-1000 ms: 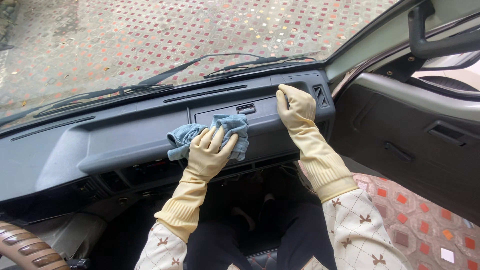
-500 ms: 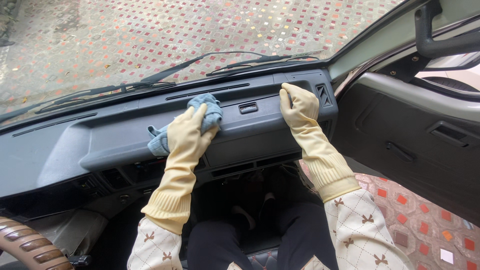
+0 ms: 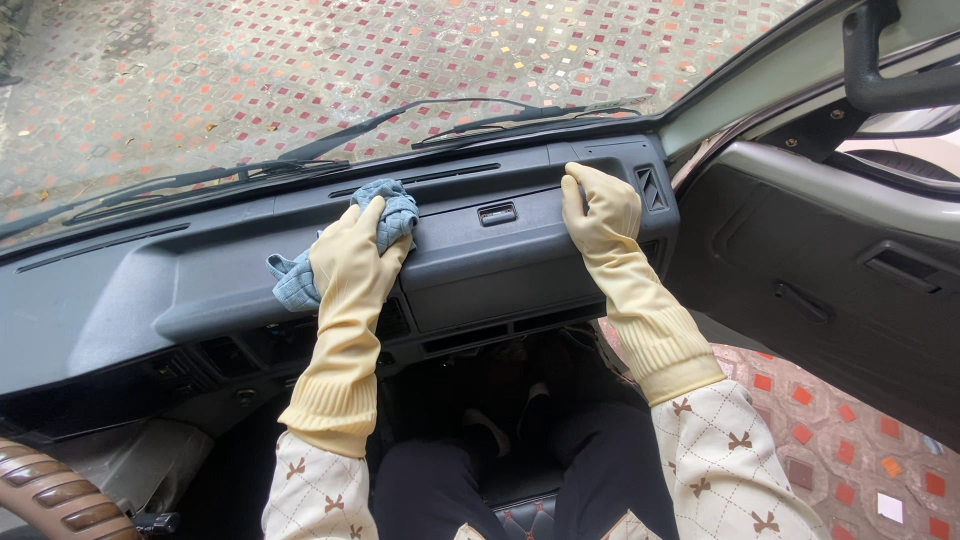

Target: The person wipes the car's dashboard with a blue cloth while wearing yellow gloves. They clean the glove compartment area, the vents, and the surface near the windshield.

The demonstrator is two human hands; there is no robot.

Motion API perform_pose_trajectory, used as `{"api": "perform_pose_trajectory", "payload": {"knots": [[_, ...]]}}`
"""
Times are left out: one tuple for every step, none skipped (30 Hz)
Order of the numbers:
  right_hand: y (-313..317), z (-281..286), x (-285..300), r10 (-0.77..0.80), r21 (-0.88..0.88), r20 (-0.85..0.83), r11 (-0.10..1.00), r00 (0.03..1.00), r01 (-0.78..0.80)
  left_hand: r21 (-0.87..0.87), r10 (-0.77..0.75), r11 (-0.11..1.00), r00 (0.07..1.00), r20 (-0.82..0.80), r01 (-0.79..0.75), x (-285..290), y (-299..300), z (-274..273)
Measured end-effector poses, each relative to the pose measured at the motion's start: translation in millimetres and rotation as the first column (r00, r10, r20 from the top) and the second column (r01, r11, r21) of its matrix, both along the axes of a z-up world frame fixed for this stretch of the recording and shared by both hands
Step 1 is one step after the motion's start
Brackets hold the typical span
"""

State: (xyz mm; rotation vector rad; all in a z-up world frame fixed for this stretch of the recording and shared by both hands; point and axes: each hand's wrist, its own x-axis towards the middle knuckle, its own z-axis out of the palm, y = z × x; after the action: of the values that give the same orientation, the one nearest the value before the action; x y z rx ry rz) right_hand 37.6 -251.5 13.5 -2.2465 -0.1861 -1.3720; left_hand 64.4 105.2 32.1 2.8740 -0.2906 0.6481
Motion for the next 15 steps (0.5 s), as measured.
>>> {"api": "perform_pose_trajectory", "payload": {"knots": [[0.1,0.5,-0.2,0.0,0.001,0.003,1.0,1.0,0.0,-0.009,-0.025,1.0,0.998,0.064,0.026,-2.5,-0.7,-1.3],[1.5,0.7,-0.2,0.001,0.003,0.007,1.0,1.0,-0.001,-0.016,-0.048,0.999,0.991,0.127,0.051,-5.4,-0.1,-2.5],[0.8,0.3,-0.2,0.004,0.003,0.005,1.0,1.0,-0.004,-0.016,-0.046,0.999,0.991,0.126,0.048,-8.1,0.4,-3.0],[0.6,-0.2,0.1,0.008,0.008,0.004,1.0,1.0,-0.008,-0.029,-0.079,0.996,0.984,0.159,0.084,-10.6,1.3,-3.1],[0.2,-0.6,0.1,0.011,0.014,0.002,1.0,1.0,-0.011,-0.041,-0.111,0.992,0.975,0.192,0.121,-13.2,2.1,-3.1],[0.6,-0.6,0.3,0.013,0.014,0.002,1.0,1.0,-0.013,-0.041,-0.109,0.992,0.975,0.193,0.119,-15.7,3.7,-5.4],[0.9,-0.6,0.4,0.013,0.01,0.007,1.0,1.0,-0.013,-0.033,-0.132,0.989,0.956,0.263,0.145,-18.3,5.2,-7.7],[0.3,-0.4,-0.1,0.009,0.005,0.013,1.0,1.0,-0.009,-0.023,-0.157,0.984,0.93,0.331,0.174,-20.3,5.8,-9.7],[0.5,-0.2,-0.2,0.007,0.006,0.014,1.0,1.0,-0.007,-0.022,-0.159,0.984,0.93,0.332,0.176,-23.6,7.4,-8.2],[0.4,0.1,-0.1,0.004,0.001,0.014,1.0,1.0,-0.004,-0.004,-0.223,0.969,0.884,0.411,0.246,-27.6,8.8,-7.5],[0.7,0.1,0.1,0.001,-0.005,0.015,1.0,1.0,-0.001,0.02,-0.282,0.95,0.827,0.486,0.313,-31.4,10.6,-6.9],[0.3,-1.0,1.3,0.004,-0.007,0.013,1.0,1.0,-0.004,0.017,-0.28,0.95,0.829,0.485,0.31,-32.4,12.4,-16.6],[0.1,-2.2,2.7,0.009,-0.002,0.018,1.0,1.0,-0.009,0.045,-0.313,0.935,0.759,0.572,0.351,-33.2,14.4,-26.4],[-0.3,-3.9,3.5,0.014,0.004,0.023,1.0,1.0,-0.014,0.078,-0.342,0.918,0.679,0.65,0.389,-34.2,16.2,-36.4],[-0.3,-3.2,2.7,0.015,0.002,0.021,1.0,1.0,-0.015,0.076,-0.341,0.919,0.68,0.649,0.388,-36.5,18.3,-38.7]]}}
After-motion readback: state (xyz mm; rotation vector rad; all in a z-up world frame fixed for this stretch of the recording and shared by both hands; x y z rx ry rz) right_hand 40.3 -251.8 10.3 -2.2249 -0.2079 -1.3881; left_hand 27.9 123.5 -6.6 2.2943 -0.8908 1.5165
